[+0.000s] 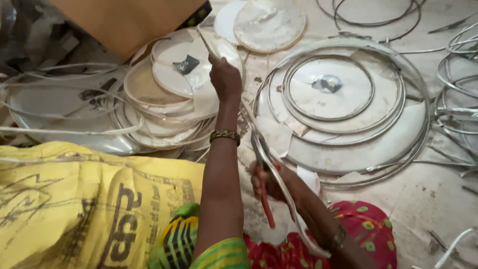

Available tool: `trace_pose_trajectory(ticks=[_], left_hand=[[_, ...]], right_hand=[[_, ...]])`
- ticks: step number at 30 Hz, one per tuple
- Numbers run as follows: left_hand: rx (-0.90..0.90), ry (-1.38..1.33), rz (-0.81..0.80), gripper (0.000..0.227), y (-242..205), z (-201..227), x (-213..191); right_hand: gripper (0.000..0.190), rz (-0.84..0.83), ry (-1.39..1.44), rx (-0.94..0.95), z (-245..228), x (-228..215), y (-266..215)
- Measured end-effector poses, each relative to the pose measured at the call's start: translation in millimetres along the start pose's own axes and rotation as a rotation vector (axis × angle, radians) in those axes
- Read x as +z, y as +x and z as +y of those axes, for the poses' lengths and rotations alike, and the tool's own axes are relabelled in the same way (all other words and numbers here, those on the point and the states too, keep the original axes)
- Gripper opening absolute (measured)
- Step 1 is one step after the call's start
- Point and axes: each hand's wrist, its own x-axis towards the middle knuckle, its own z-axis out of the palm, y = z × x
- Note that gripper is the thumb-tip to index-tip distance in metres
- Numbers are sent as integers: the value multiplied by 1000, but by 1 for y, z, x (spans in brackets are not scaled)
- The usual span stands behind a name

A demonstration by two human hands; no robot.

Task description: The person sits on the floor and assembles lampshades by hand. They wrap a white plastic strip around a metal ring, secure it with pliers, and attach a white circular shade to the ring. The person handles multiple rings and shades, stacking completed items nearby.

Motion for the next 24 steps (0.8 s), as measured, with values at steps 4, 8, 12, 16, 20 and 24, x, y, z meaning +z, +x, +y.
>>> trace_pose_trajectory(ticks=[4,8,12,16,20,24], left_hand=[[-44,21,12,37,45,-35,-10],[-109,-43,14,34,55,-66,-43],[-199,-252,81,50,28,-60,-60],[-272,-533,-51,51,-59,-37,-72],[-472,-1221,-234,58,-74,-15,-102],[-504,-1318,-300,57,-63,3,-125]], right_hand=[[34,-56,64,44,30,-16,-42],[32,64,13,77,53,-17,-55],[31,140,-171,197,43,-2,-47],[34,102,-259,191,38,12,-40],[32,77,-604,157,40,11,-38],[25,-38,-863,44,39,6,-26]])
